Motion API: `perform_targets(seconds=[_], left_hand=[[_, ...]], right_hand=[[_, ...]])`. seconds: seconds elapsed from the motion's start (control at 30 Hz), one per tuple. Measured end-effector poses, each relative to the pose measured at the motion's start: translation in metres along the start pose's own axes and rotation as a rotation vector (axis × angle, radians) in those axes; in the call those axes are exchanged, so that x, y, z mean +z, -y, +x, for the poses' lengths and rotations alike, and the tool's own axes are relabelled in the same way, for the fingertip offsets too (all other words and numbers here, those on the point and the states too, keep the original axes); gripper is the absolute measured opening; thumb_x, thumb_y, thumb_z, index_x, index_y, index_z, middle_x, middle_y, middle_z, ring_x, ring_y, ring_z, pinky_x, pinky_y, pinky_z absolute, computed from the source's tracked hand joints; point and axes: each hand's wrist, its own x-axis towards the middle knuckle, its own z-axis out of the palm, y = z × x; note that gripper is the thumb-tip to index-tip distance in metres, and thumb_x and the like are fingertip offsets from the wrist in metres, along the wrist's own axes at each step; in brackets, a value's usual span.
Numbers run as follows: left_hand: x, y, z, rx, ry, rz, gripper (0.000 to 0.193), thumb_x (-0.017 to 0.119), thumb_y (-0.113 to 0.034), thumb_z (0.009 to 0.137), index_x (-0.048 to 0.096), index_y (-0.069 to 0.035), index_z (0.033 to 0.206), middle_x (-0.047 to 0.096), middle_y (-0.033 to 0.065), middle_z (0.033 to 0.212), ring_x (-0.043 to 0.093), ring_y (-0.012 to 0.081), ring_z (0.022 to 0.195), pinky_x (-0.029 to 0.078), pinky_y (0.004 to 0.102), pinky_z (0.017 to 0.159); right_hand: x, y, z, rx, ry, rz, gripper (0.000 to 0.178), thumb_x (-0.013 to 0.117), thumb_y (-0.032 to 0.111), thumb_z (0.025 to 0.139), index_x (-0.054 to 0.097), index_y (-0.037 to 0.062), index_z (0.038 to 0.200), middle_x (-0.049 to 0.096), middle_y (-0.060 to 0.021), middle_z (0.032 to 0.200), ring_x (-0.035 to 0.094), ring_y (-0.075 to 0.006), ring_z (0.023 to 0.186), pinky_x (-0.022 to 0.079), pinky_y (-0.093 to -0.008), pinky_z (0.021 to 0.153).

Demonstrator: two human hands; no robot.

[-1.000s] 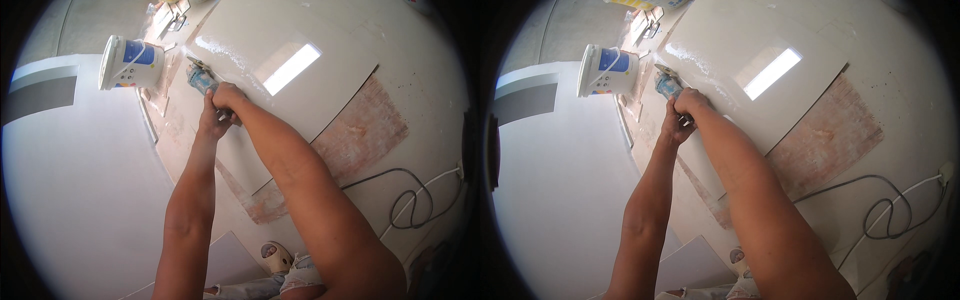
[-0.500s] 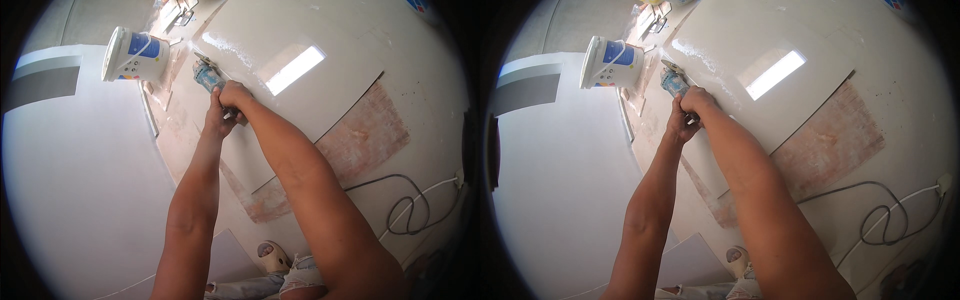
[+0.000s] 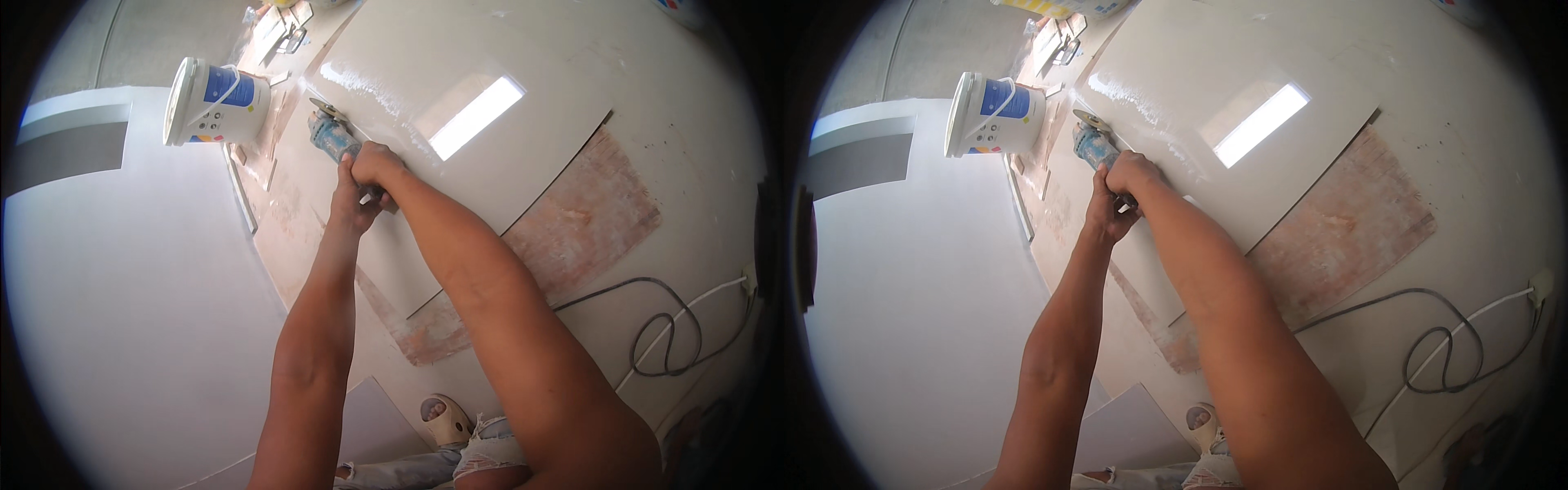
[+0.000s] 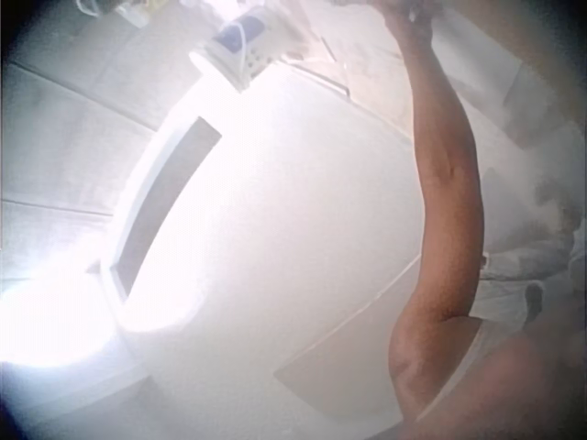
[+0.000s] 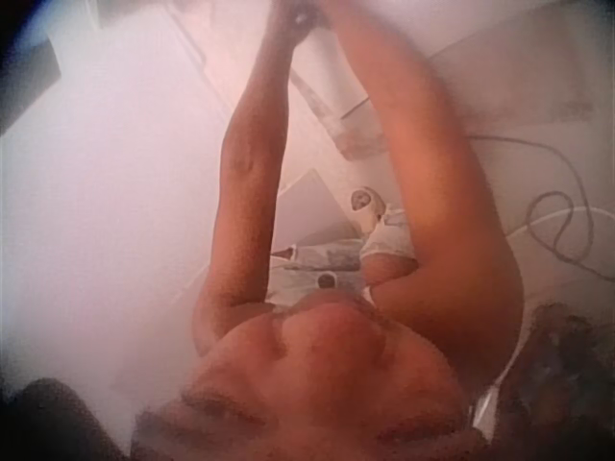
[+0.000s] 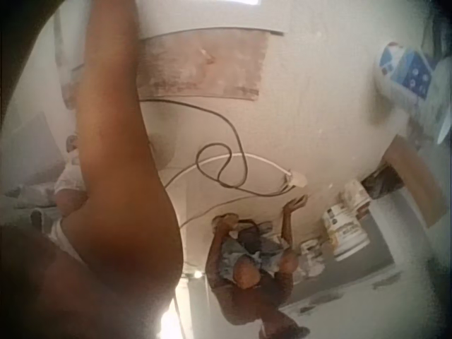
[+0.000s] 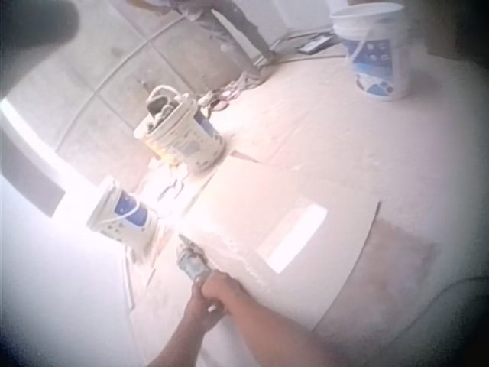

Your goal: The person uses an angle grinder to cut a large white tile on the floor. They reposition the tile and continue cutting along a marked line.

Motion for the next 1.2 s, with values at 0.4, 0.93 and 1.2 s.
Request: perform_targets(seconds=[0.4,0.93,1.2], left_hand=[[-0.003,0.01,0.004,0.004,0.039,-0.036,0.081,0.054,-0.07,0.091,0.043,-0.009,0.142,0.045,0.0174,0.137,0.049,0.0292,0.12,0.049,0.0466,0.091],[0.005,0.01,-0.007,0.025,-0.037,-0.045,0.068,0.06,-0.065,0.089,0.055,-0.011,0.129,0.059,0.0072,0.122,0.057,0.0214,0.105,0.052,0.0389,0.075],[0.007,0.006,-0.021,0.018,-0.063,-0.036,0.07,0.063,-0.064,0.087,0.051,-0.012,0.133,0.057,0.0078,0.122,0.056,0.0223,0.104,0.053,0.0364,0.073]], right_hand=[[0.005,-0.01,0.004,-0.013,-0.049,-0.031,0.053,0.068,0.035,0.086,0.061,-0.0004,0.126,0.067,-0.0201,0.124,0.069,-0.0333,0.111,0.057,-0.041,0.092],[0.026,-0.041,0.051,-0.184,-0.216,0.03,0.046,0.078,0.029,0.076,0.068,-0.0073,0.103,0.071,-0.0202,0.096,0.07,-0.0278,0.085,0.055,-0.04,0.072],[0.019,-0.04,0.05,-0.154,-0.085,-0.1,0.059,0.069,0.037,0.083,0.06,-0.0073,0.121,0.065,-0.0281,0.121,0.064,-0.0395,0.113,0.053,-0.0437,0.091]])
